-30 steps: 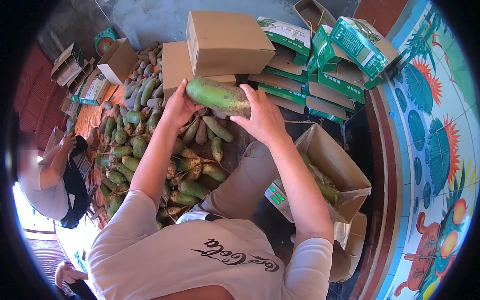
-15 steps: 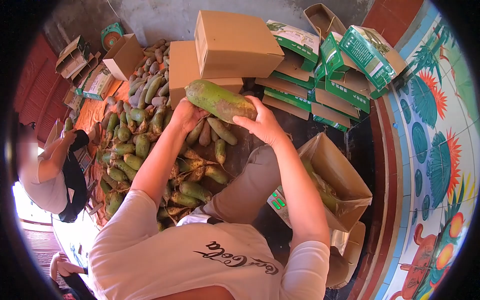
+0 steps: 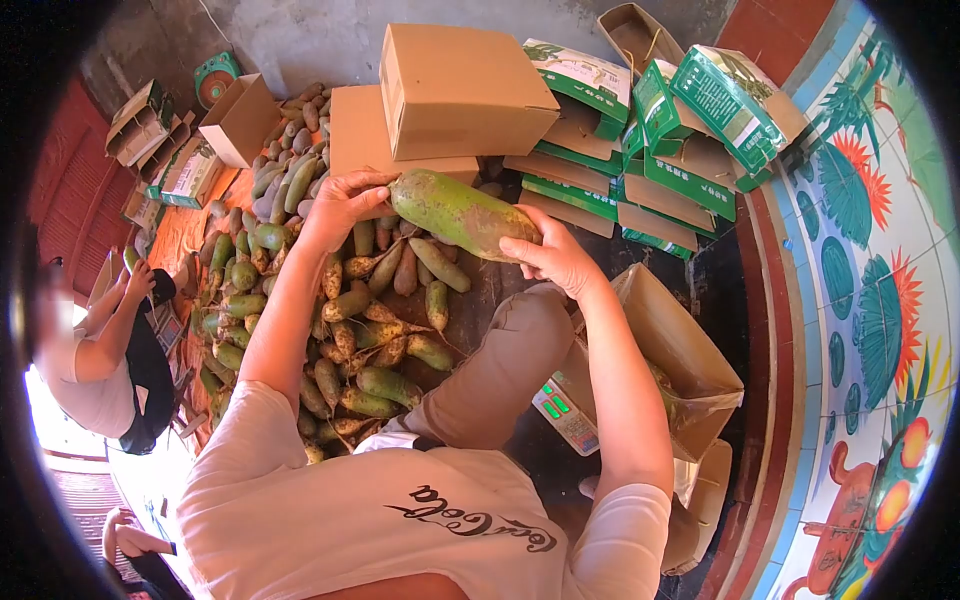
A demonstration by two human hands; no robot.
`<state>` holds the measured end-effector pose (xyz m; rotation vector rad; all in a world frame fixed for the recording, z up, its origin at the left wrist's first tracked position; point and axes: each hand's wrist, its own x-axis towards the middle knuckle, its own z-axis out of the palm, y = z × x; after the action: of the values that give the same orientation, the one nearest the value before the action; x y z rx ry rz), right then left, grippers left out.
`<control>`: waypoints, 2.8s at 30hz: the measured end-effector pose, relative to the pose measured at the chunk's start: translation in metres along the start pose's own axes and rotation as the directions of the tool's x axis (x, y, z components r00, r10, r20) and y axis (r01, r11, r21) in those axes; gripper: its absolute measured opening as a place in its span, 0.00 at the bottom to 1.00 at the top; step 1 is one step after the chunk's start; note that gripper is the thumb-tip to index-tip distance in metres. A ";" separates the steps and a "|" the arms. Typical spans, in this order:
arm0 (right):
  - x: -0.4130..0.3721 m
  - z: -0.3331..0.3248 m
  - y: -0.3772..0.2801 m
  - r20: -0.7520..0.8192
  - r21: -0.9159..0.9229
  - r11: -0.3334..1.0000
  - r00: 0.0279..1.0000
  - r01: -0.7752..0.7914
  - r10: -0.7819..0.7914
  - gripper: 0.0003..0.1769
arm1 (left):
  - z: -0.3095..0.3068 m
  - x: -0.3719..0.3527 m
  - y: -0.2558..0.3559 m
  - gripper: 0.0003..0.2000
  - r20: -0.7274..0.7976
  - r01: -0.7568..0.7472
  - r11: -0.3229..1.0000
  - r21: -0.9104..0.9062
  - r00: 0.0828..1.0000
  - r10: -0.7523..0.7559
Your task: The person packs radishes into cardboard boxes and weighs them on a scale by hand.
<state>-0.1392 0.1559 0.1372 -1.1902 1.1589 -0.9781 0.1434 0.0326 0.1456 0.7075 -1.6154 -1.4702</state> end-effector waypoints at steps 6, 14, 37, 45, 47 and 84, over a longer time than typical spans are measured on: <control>-0.011 -0.006 -0.003 0.076 0.099 0.992 0.994 -0.084 0.077 0.33 | 0.001 0.004 0.006 0.10 0.035 -0.119 0.963 0.244 0.993 0.114; -0.019 -0.013 -0.004 0.071 0.162 0.984 0.996 -0.069 0.058 0.33 | 0.013 0.012 0.017 0.08 0.082 -0.258 0.912 0.320 0.966 0.245; 0.009 -0.024 -0.009 -0.303 -0.129 0.971 0.924 0.204 -0.234 0.38 | 0.111 0.043 -0.040 0.29 0.293 0.342 0.871 -0.352 0.924 -0.245; 0.057 0.001 0.008 -0.260 -0.494 0.797 0.815 0.348 -0.517 0.37 | 0.104 0.059 -0.048 0.28 0.186 0.294 0.604 -0.741 0.954 -0.236; 0.071 0.006 0.007 -0.315 -0.456 0.838 0.826 0.300 -0.467 0.34 | 0.096 0.055 -0.049 0.29 0.165 0.250 0.637 -0.729 0.968 -0.192; 0.089 0.048 0.001 -0.367 -0.881 0.469 0.698 -0.051 -0.614 0.14 | 0.087 0.057 -0.052 0.27 -0.226 0.167 0.637 -0.752 0.843 -0.488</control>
<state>-0.0774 0.0769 0.1232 -1.9967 2.2414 -1.1808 0.0344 0.0215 0.1072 0.8047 -0.4917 -1.8846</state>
